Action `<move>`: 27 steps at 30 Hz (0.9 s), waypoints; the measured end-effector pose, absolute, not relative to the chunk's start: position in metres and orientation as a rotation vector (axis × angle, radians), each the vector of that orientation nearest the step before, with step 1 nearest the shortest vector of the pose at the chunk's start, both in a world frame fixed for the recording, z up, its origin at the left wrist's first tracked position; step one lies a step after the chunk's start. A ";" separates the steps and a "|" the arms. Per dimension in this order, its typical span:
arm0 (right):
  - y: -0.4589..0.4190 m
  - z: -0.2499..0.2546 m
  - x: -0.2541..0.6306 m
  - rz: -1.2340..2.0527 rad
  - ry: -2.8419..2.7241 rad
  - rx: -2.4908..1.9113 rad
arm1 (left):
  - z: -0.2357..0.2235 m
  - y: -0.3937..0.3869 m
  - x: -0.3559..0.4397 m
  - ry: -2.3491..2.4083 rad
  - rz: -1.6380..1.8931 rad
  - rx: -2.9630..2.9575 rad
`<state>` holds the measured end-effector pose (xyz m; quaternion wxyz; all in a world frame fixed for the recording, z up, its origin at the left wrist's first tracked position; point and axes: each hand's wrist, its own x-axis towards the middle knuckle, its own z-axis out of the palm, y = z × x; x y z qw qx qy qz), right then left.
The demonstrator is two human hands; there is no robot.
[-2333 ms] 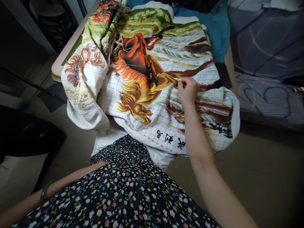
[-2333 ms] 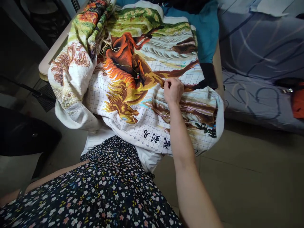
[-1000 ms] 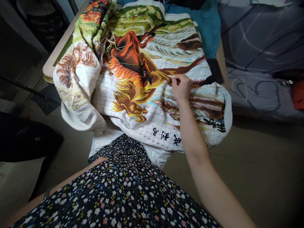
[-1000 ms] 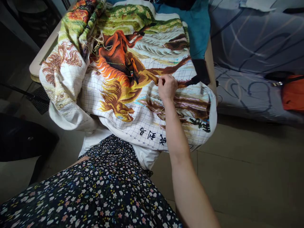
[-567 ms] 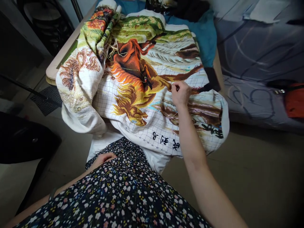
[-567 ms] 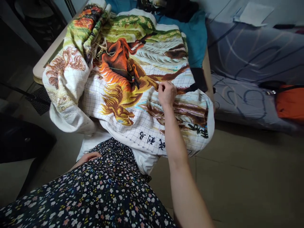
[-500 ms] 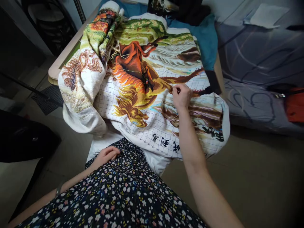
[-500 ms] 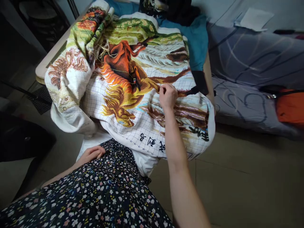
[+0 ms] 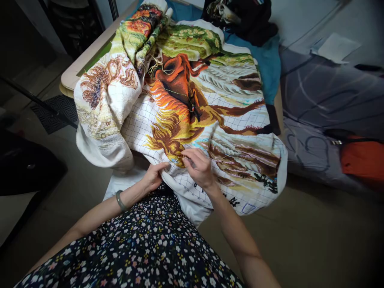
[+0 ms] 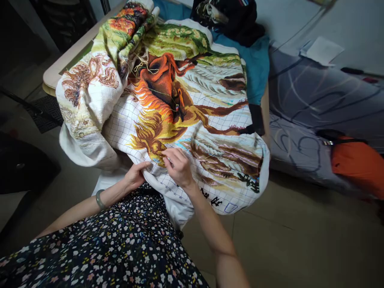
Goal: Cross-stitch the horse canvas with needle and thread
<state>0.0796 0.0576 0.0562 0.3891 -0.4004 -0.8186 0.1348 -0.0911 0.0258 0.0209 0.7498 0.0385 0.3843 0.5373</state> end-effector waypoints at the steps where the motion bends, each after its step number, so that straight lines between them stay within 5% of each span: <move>1: 0.055 0.056 0.076 0.375 -2.093 -1.015 | 0.022 0.026 -0.091 0.849 1.179 0.079; 9: 0.048 0.054 0.072 0.434 -2.170 -0.928 | 0.028 0.025 -0.086 0.879 1.187 0.069; 19: 0.054 0.049 0.071 0.116 -2.403 -0.895 | 0.038 0.027 -0.085 0.848 1.229 0.115; 27: 0.038 0.066 0.068 0.089 -2.386 -0.463 | 0.043 0.025 -0.083 0.904 1.226 0.098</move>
